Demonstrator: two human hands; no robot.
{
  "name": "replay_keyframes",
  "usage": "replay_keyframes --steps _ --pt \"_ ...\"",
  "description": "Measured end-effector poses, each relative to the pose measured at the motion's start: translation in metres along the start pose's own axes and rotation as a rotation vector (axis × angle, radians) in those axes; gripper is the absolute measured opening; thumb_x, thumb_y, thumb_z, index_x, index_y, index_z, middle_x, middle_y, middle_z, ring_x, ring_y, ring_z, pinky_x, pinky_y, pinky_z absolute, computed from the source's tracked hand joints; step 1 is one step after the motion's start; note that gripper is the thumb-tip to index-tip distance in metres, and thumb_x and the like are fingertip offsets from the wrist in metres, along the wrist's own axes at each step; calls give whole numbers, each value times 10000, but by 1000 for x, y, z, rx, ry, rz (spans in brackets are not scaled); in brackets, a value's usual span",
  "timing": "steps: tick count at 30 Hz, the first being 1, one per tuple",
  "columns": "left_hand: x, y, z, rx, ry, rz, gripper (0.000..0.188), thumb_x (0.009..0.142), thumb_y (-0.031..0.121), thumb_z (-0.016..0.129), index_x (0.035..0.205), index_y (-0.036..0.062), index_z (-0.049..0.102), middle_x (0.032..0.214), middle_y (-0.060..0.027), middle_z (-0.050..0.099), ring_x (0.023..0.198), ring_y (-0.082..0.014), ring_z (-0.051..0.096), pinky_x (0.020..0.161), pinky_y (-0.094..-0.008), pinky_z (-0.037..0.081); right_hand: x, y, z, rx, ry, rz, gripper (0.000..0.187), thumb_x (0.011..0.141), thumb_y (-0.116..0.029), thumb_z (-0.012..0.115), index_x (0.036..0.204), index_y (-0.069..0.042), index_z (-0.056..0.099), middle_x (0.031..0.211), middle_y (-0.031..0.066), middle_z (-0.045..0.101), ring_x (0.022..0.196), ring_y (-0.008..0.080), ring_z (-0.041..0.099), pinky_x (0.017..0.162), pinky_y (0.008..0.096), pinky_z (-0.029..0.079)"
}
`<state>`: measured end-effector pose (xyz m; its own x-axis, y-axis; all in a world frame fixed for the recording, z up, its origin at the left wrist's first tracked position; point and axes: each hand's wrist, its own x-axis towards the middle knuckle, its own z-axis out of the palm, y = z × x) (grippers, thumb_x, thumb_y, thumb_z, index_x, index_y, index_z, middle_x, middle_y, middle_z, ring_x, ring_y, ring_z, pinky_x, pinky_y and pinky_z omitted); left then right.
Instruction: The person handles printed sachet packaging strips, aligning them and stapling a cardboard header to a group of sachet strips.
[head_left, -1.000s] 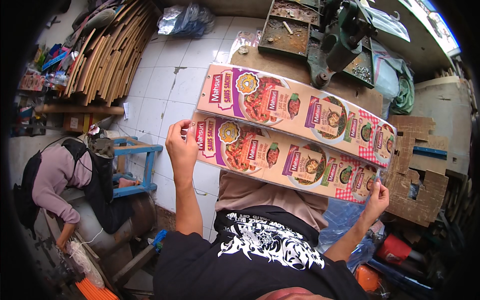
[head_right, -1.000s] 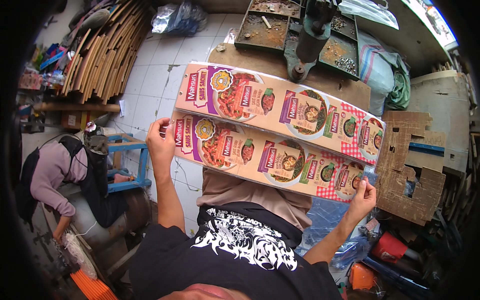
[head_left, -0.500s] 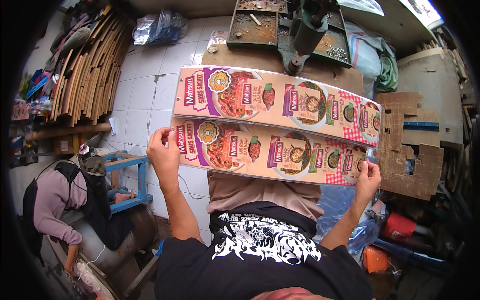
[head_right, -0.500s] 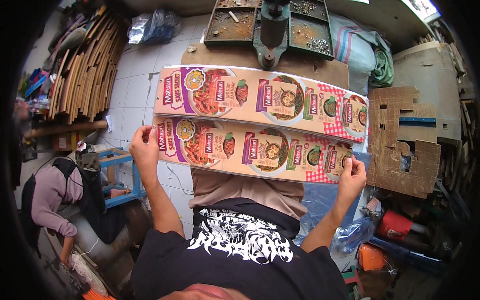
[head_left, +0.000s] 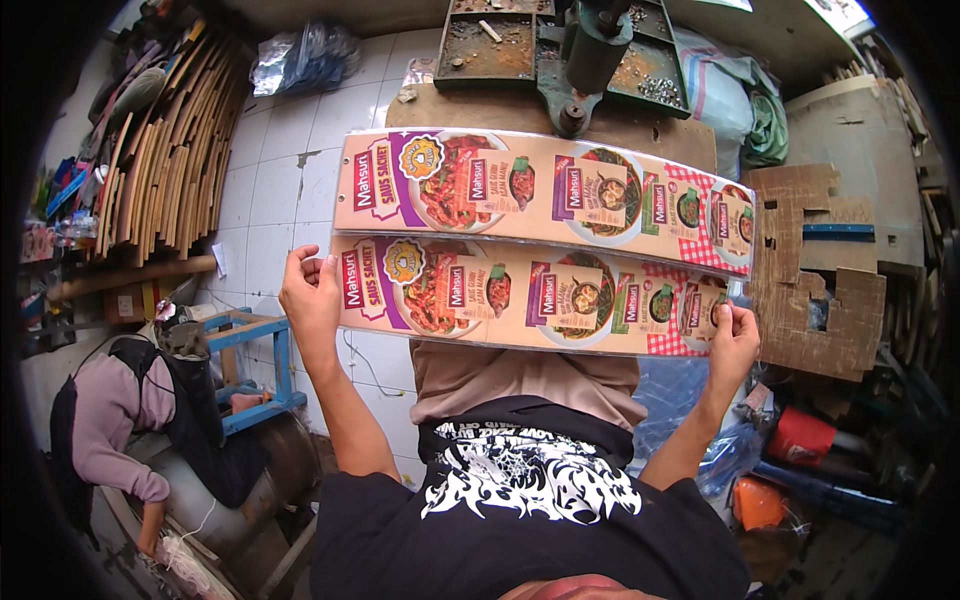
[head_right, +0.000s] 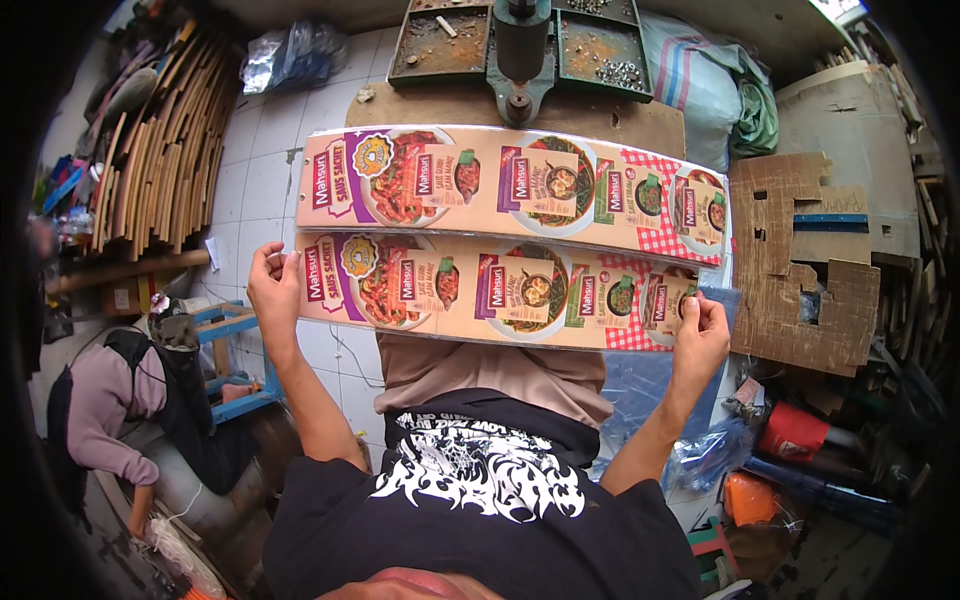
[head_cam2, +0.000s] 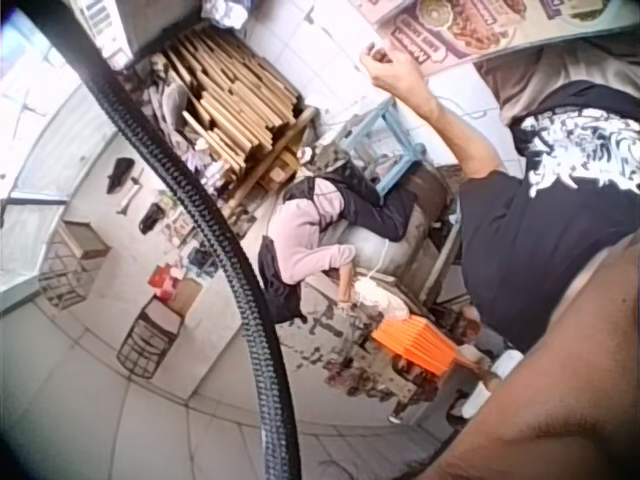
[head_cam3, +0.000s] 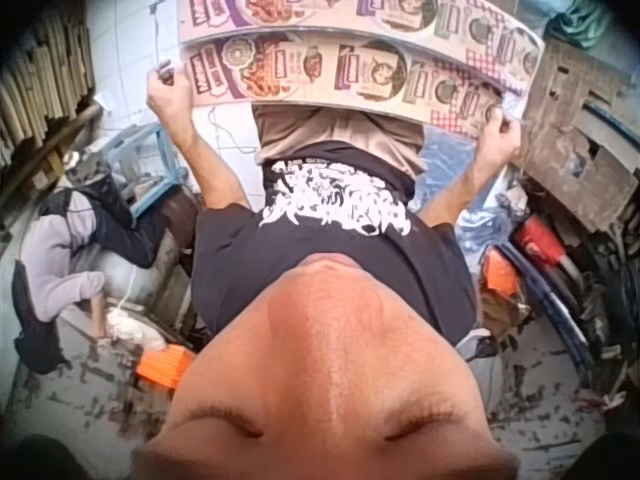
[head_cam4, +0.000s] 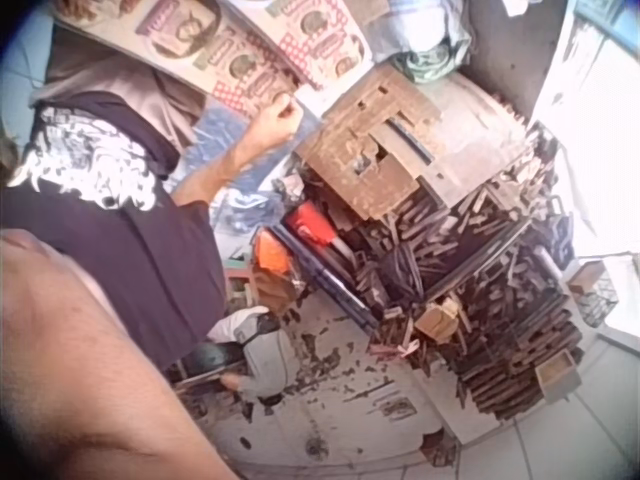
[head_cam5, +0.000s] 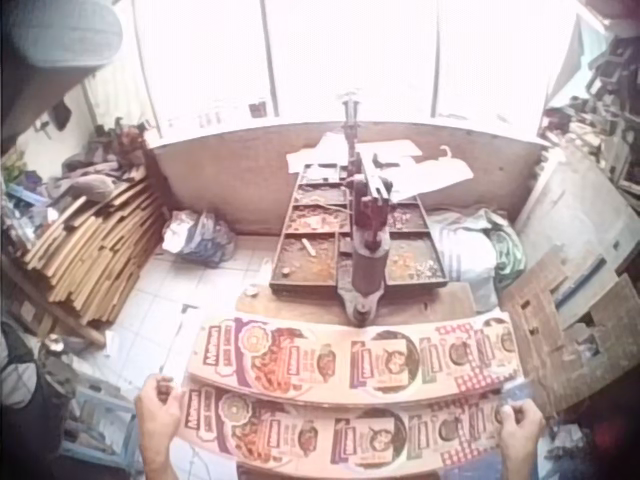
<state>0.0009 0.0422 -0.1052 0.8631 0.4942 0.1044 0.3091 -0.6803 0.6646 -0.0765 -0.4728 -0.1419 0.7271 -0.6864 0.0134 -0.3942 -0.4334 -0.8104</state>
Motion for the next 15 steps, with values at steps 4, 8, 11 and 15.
replay_keyframes --steps 4,8,11,15 --pt "5 -1 -2 -39 -40 -54 284 897 111 676 1141 -15 601 799 -110 690 722 -166 661 662 -322 533 1 1 -2 -18 -13 12 173 943 -115 654 959 57 663 847 75 710 735 66 611 678 238 498" --pt "12 -13 0 -90 -79 -59 329 901 114 676 1186 -15 575 845 -115 691 737 -151 652 641 -295 522 2 7 0 54 -3 -9 169 943 -109 656 967 57 667 855 81 713 743 68 617 679 236 500" --pt "13 -15 -2 -197 -121 -124 357 905 117 678 1213 -13 555 899 -120 691 742 -128 636 626 -259 503 2 8 -1 59 -16 -5 168 943 -105 658 971 61 665 874 86 716 759 72 623 684 234 504" --pt "19 -29 -3 -344 -166 -113 377 916 104 665 1245 -25 532 922 -111 695 751 -95 621 651 -219 481 3 10 -1 85 -13 -12 170 943 -104 659 972 64 662 893 90 717 773 74 625 693 233 506"
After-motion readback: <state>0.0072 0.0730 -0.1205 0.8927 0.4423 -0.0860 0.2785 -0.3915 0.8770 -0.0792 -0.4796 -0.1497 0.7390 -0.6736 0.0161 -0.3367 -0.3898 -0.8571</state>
